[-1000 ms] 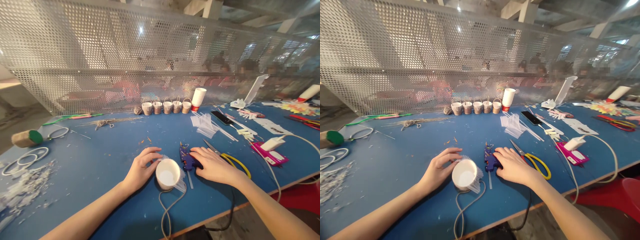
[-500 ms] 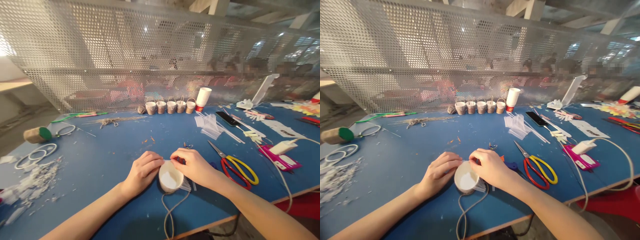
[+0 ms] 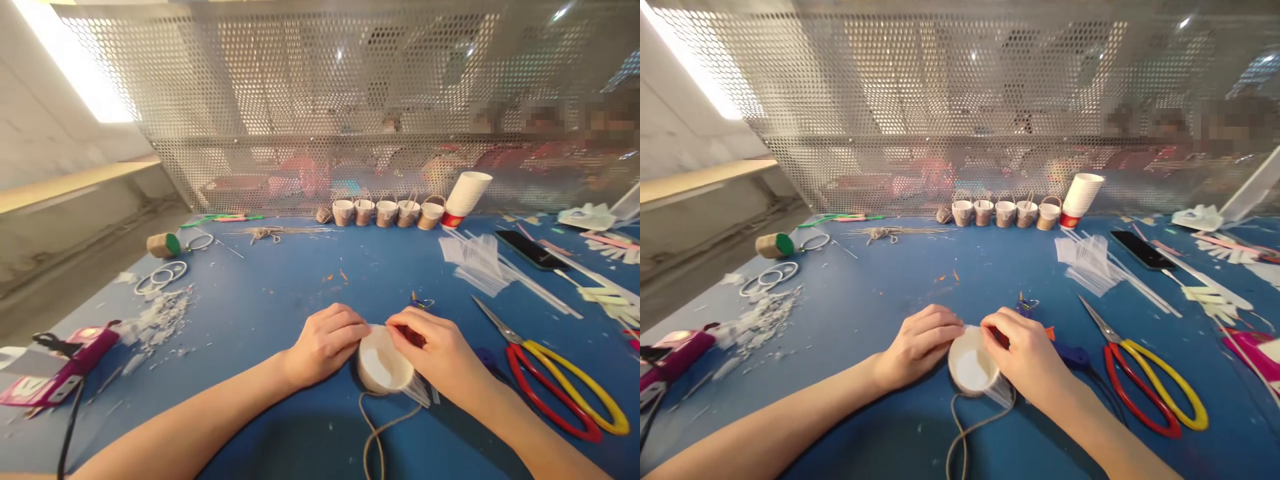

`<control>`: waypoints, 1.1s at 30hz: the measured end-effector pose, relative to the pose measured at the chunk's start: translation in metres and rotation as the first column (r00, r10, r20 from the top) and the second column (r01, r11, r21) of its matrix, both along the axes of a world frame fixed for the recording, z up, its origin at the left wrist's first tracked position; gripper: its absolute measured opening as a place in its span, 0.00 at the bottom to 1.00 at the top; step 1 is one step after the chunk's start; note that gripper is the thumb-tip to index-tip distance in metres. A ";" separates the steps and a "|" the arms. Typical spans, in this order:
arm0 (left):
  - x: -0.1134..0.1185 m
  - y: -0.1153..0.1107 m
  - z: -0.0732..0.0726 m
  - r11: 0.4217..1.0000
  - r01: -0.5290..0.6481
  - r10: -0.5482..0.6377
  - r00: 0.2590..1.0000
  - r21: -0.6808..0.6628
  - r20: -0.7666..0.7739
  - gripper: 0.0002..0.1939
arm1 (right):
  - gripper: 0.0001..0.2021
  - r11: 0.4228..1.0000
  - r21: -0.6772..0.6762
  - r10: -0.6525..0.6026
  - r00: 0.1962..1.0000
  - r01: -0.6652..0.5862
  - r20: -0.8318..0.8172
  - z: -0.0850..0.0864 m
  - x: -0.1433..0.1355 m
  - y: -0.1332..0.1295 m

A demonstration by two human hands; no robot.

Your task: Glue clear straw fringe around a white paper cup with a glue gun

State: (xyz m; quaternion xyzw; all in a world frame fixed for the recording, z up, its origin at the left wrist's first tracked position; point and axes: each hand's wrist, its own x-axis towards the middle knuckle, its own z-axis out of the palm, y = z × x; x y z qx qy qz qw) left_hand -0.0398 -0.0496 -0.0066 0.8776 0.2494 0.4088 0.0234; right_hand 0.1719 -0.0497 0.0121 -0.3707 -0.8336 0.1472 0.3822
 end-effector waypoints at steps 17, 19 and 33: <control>-0.003 0.004 -0.001 0.996 0.023 -0.020 0.999 0.082 -0.030 0.15 | 0.07 0.991 -0.131 -0.023 1.000 0.021 -0.016 0.019 0.001 0.005; -0.003 0.004 0.000 0.996 0.017 -0.014 0.999 0.087 -0.034 0.14 | 0.07 0.990 -0.140 0.001 1.000 0.002 0.016 0.025 0.001 0.007; -0.004 0.002 0.001 0.993 0.012 -0.010 1.000 0.122 -0.023 0.12 | 0.03 0.986 -0.107 0.152 0.942 -0.125 0.300 0.040 -0.008 0.015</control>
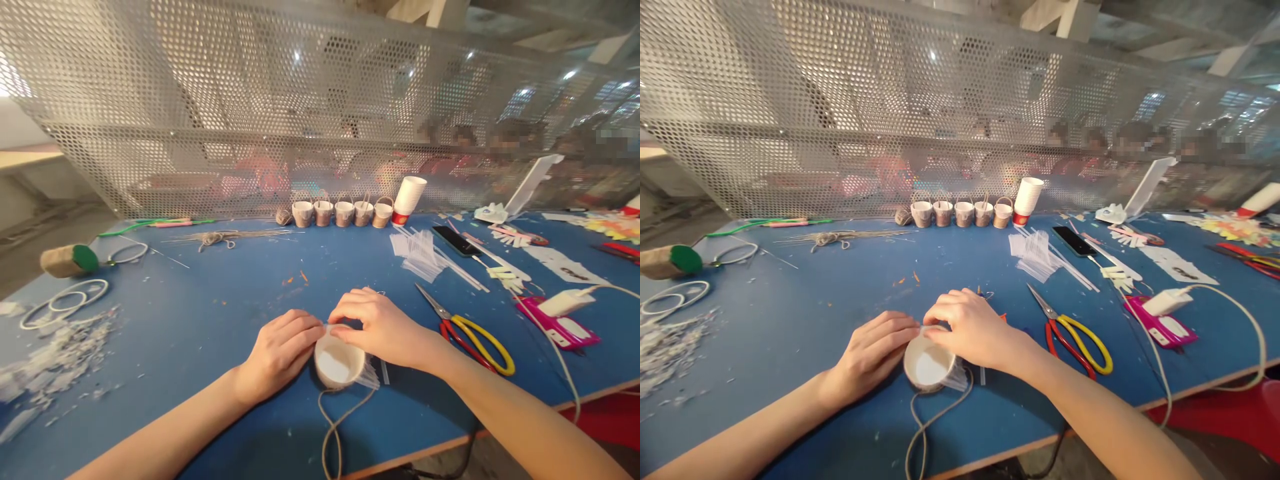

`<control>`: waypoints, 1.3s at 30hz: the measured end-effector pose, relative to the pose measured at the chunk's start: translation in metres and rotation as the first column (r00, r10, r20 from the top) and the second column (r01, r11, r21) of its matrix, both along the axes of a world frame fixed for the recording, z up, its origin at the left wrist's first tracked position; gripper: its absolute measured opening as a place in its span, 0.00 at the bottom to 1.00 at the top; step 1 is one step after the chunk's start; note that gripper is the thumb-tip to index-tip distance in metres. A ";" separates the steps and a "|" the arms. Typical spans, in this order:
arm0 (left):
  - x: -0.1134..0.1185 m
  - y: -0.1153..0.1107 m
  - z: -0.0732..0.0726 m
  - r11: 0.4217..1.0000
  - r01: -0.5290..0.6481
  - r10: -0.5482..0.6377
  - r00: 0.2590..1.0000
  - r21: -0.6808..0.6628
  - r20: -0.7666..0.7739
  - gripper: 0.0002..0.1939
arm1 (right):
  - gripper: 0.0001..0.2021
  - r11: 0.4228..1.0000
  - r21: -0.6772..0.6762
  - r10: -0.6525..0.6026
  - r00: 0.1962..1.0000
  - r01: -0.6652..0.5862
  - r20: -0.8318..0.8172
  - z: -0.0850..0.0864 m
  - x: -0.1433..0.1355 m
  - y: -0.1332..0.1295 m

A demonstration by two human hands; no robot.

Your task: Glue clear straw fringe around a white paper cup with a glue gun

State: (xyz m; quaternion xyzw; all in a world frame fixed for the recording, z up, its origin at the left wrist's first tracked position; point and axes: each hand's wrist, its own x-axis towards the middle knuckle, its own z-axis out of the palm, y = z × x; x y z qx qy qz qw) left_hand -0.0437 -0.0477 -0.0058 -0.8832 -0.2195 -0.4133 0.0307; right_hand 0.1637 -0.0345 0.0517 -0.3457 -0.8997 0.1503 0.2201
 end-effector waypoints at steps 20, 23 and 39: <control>0.001 -0.001 0.001 1.000 -0.019 0.019 1.000 -0.001 -0.004 0.11 | 0.10 0.946 0.299 0.080 0.984 -0.125 0.159 -0.012 0.000 0.002; 0.001 -0.002 0.000 1.000 -0.005 0.005 1.000 -0.015 -0.010 0.11 | 0.07 0.980 0.168 0.091 0.991 -0.107 0.100 -0.009 0.003 0.002; 0.000 -0.003 0.001 1.000 0.003 -0.004 1.000 -0.015 -0.024 0.12 | 0.09 0.989 0.114 0.109 0.982 -0.092 -0.155 -0.009 0.014 0.000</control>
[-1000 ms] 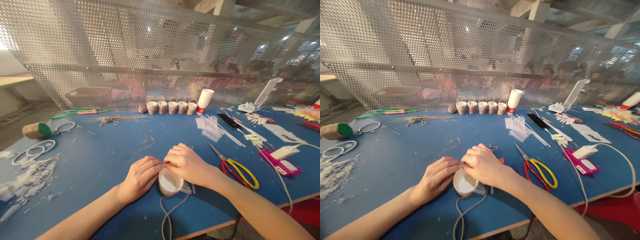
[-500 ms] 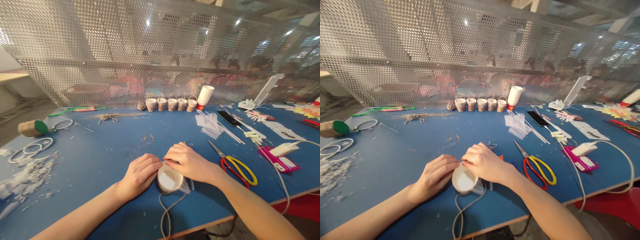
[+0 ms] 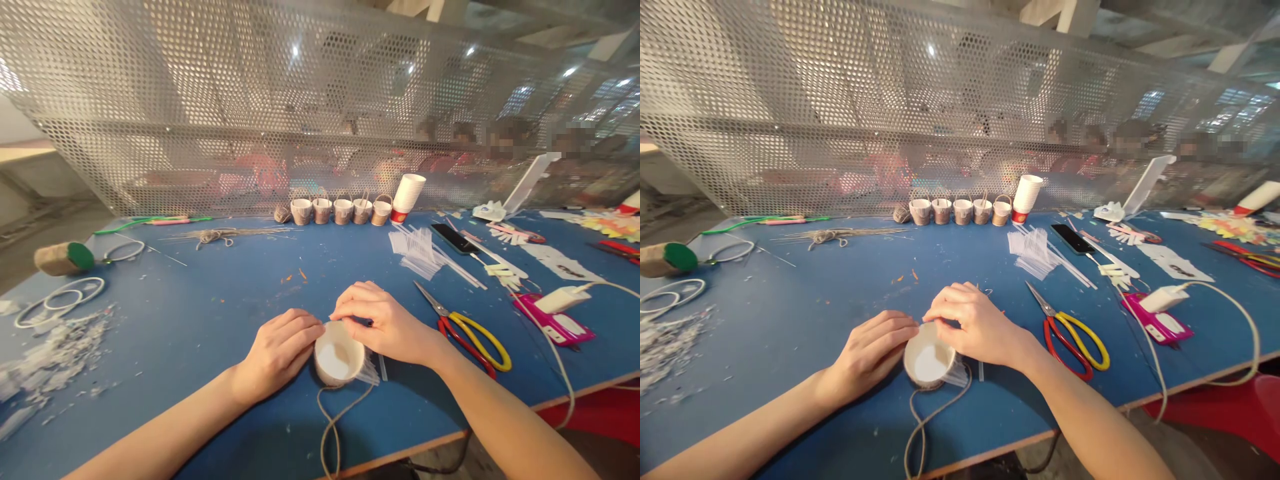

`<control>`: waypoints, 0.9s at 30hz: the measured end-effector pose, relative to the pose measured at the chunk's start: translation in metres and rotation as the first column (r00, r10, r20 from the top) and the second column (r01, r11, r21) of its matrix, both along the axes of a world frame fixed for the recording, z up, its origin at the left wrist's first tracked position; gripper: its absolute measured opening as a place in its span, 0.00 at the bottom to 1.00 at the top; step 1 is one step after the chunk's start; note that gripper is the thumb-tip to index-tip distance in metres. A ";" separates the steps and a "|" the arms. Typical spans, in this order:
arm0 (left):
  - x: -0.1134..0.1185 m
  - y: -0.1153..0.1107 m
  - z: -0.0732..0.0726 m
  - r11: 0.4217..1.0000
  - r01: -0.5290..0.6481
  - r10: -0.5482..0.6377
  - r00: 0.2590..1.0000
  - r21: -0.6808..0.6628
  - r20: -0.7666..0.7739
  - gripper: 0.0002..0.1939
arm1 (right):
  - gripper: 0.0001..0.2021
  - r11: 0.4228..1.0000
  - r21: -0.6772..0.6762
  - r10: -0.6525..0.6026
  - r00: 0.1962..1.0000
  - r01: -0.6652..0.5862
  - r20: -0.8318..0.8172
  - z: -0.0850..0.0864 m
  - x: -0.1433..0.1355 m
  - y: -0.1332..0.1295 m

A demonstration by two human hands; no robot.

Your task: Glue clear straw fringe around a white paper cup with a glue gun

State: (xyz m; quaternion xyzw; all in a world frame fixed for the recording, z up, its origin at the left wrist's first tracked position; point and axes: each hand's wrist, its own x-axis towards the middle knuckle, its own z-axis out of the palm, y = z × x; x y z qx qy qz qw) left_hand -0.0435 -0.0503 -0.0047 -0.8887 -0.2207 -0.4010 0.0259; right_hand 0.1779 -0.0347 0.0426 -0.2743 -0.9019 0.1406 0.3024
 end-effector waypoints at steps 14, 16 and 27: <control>0.002 -0.005 0.010 0.994 0.044 -0.038 0.998 -0.104 0.056 0.13 | 0.04 0.983 0.169 -0.106 0.976 0.074 0.189 -0.009 -0.020 0.001; 0.007 -0.008 0.015 0.974 0.009 0.013 0.995 -0.226 0.094 0.09 | 0.04 0.978 0.192 -0.121 0.970 0.080 0.209 -0.009 -0.021 0.001; 0.029 -0.015 0.040 0.567 -0.288 0.407 0.912 -0.772 -0.041 0.03 | 0.04 0.985 0.121 -0.147 0.958 0.120 0.247 -0.009 -0.023 -0.002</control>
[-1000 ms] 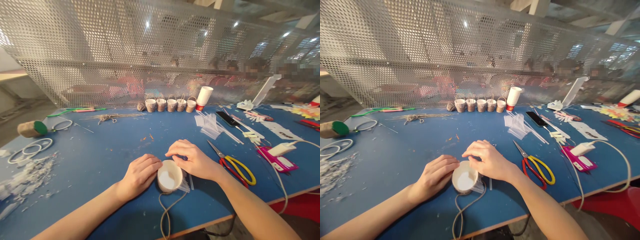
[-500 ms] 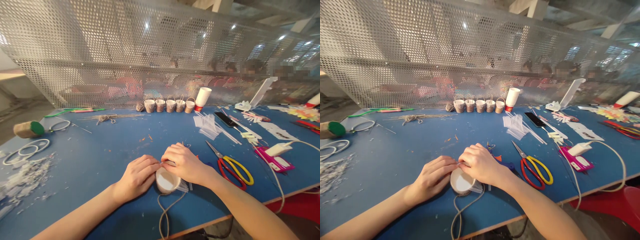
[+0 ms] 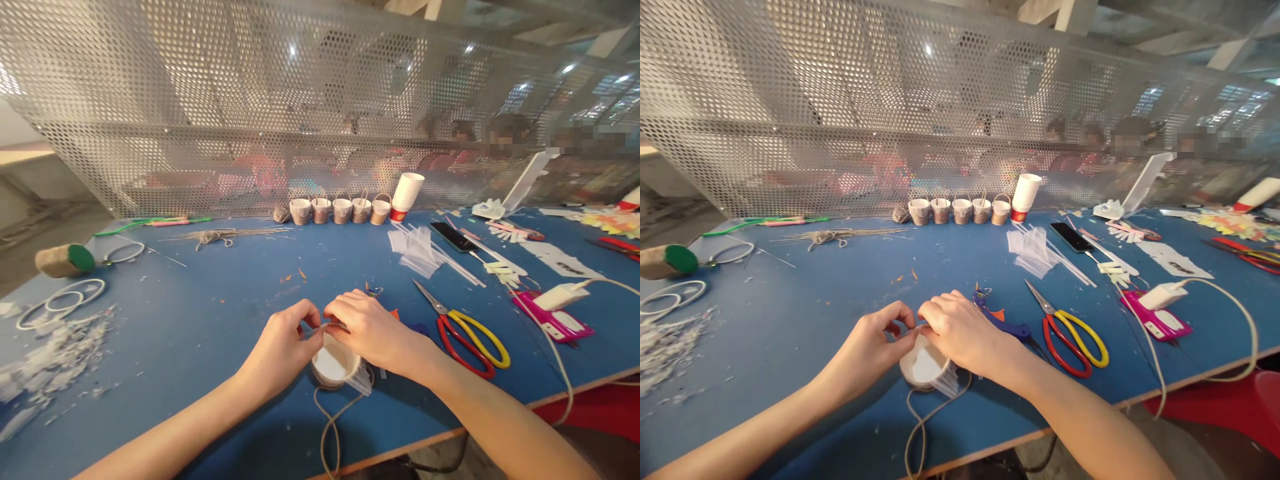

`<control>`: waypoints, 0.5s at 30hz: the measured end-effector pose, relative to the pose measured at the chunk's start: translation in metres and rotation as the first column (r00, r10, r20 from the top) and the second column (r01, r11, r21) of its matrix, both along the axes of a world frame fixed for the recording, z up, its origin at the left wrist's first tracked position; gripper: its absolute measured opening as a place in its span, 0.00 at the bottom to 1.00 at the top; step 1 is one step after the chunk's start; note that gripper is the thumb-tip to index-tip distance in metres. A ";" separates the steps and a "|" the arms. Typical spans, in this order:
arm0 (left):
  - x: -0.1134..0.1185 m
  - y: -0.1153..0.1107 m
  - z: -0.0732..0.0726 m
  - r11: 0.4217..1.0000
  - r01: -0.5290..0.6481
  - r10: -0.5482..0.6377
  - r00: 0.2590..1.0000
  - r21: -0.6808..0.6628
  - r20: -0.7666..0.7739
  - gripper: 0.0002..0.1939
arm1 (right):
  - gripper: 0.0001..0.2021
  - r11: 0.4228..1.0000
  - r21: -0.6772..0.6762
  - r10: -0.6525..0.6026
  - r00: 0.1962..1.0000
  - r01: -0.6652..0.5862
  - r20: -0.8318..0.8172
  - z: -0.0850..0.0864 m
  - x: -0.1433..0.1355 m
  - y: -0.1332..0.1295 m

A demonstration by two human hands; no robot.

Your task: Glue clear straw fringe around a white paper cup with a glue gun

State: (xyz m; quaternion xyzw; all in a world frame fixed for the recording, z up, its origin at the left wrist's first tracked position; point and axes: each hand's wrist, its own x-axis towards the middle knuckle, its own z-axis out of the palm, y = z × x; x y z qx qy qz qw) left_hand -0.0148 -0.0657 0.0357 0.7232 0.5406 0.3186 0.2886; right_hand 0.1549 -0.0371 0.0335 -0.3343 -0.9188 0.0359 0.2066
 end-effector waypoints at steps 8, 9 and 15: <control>0.001 0.001 -0.004 1.000 -0.016 0.016 1.000 -0.010 0.001 0.02 | 0.09 0.965 -0.261 -0.011 0.999 0.000 -0.041 0.016 0.012 -0.006; 0.001 0.001 -0.004 1.000 -0.018 0.018 1.000 -0.012 0.004 0.02 | 0.08 0.966 -0.260 -0.009 0.998 -0.006 -0.056 0.018 0.014 -0.006; -0.001 0.002 -0.002 1.000 -0.013 0.013 0.999 -0.008 0.036 0.02 | 0.12 0.993 0.043 0.112 0.992 -0.114 0.057 0.021 0.024 -0.007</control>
